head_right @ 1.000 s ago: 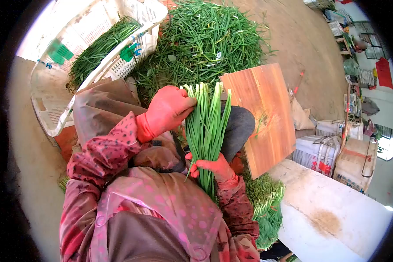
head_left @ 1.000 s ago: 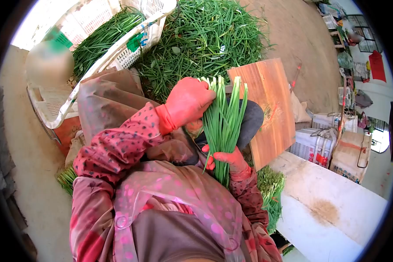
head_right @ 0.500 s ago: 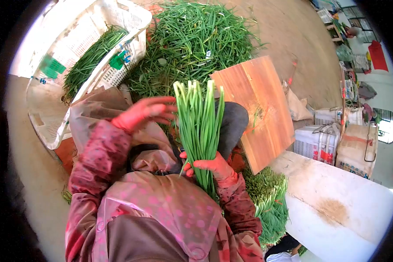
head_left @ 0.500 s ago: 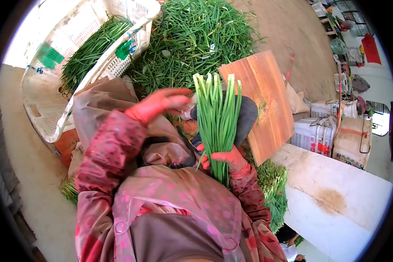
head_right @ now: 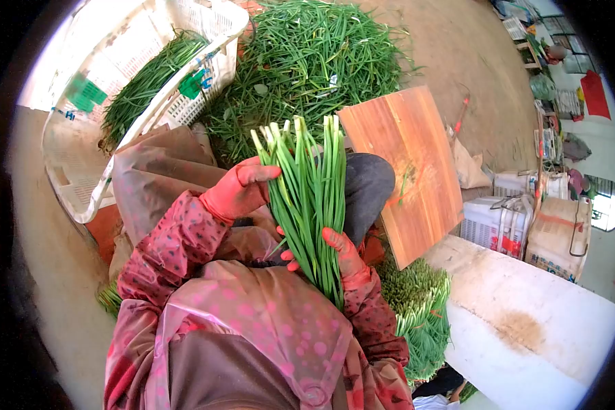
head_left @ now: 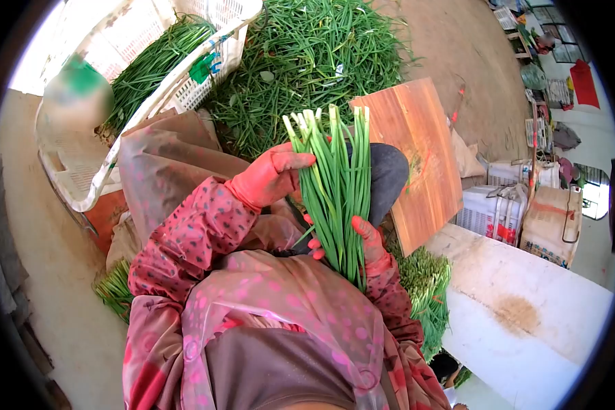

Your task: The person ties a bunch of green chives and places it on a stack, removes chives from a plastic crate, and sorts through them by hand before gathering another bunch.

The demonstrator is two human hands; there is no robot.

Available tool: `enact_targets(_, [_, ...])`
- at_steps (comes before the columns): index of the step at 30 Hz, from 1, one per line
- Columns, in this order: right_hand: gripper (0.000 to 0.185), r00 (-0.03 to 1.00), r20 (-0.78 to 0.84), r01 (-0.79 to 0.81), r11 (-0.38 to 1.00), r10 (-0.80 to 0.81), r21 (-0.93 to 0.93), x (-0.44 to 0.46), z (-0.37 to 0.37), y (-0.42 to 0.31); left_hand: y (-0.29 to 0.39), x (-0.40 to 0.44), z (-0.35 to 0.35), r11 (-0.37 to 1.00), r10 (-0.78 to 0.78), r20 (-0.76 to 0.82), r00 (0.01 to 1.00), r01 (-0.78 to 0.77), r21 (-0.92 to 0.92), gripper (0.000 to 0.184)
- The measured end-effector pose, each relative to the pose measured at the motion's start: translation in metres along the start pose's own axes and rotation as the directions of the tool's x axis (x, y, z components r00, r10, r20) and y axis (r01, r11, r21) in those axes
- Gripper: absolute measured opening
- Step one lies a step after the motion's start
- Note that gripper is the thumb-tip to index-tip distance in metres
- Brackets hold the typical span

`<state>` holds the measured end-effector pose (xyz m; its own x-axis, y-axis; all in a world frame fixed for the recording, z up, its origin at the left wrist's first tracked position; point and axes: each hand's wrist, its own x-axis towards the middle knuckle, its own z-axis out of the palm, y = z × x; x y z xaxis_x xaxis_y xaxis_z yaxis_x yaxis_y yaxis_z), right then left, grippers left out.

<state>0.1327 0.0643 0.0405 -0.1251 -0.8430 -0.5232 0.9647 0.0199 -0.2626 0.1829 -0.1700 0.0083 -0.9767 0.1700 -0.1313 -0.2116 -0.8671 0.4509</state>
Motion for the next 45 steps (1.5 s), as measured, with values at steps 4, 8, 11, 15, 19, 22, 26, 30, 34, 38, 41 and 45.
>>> enact_targets(4, [0.077,0.998,-0.027,0.046,0.981,-0.052,-0.187,-0.006,0.007,-0.004,-0.001,-0.004,0.014,0.999,0.032,-0.081,0.996,-0.029,0.044,0.043])
enact_targets(8, [0.076,0.992,-0.115,0.012,0.939,-0.055,-0.344,-0.007,0.006,-0.004,0.011,-0.005,0.018,0.981,0.074,-0.142,0.987,-0.098,-0.167,0.039])
enact_targets(11, [0.071,0.992,-0.112,0.021,0.935,-0.065,-0.353,-0.008,0.004,-0.001,0.018,-0.005,0.006,0.991,0.131,-0.224,0.966,-0.128,0.03,0.035])
enact_targets(15, [0.073,0.99,-0.123,0.028,0.942,-0.073,-0.334,-0.008,-0.002,0.001,0.026,-0.003,0.008,0.984,0.119,-0.374,0.92,-0.06,0.165,0.02])
enact_targets(19, [0.074,0.986,-0.125,0.071,0.964,-0.106,-0.256,-0.01,-0.014,0.01,0.016,-0.004,0.005,0.979,0.185,-0.355,0.916,-0.142,0.143,0.024])
enact_targets(22, [0.063,0.988,-0.101,0.098,0.974,-0.12,-0.204,-0.007,-0.026,0.015,0.011,-0.006,-0.001,0.965,0.219,-0.386,0.896,-0.14,0.222,0.019])
enact_targets(26, [0.075,0.994,-0.077,0.065,0.976,-0.082,-0.206,-0.008,-0.038,0.01,0.017,-0.013,-0.002,0.933,0.188,-0.388,0.902,-0.041,0.357,0.013])
enact_targets(30, [0.067,0.978,-0.121,0.137,0.964,-0.168,-0.228,-0.008,-0.029,0.013,0.029,-0.012,-0.005,0.861,0.136,-0.357,0.924,0.068,0.504,0.01])
enact_targets(34, [0.062,0.951,-0.214,0.142,0.932,-0.222,-0.335,-0.009,-0.022,0.013,0.043,-0.01,-0.001,0.801,0.091,-0.407,0.909,0.176,0.573,0.015])
enact_targets(38, [0.061,0.936,-0.259,0.144,0.93,-0.239,-0.338,-0.014,-0.015,0.014,0.067,-0.007,-0.006,0.71,0.117,-0.486,0.866,0.27,0.651,0.019])
enact_targets(41, [0.06,0.937,-0.241,0.162,0.927,-0.252,-0.339,-0.021,-0.017,0.013,0.109,-0.004,-0.031,0.752,0.336,-0.554,0.762,0.137,0.644,0.024])
enact_targets(45, [0.059,0.929,-0.229,0.206,0.92,-0.291,-0.334,-0.03,-0.024,0.013,0.175,-0.017,-0.102,0.191,0.891,-0.388,0.237,0.58,0.792,0.03])
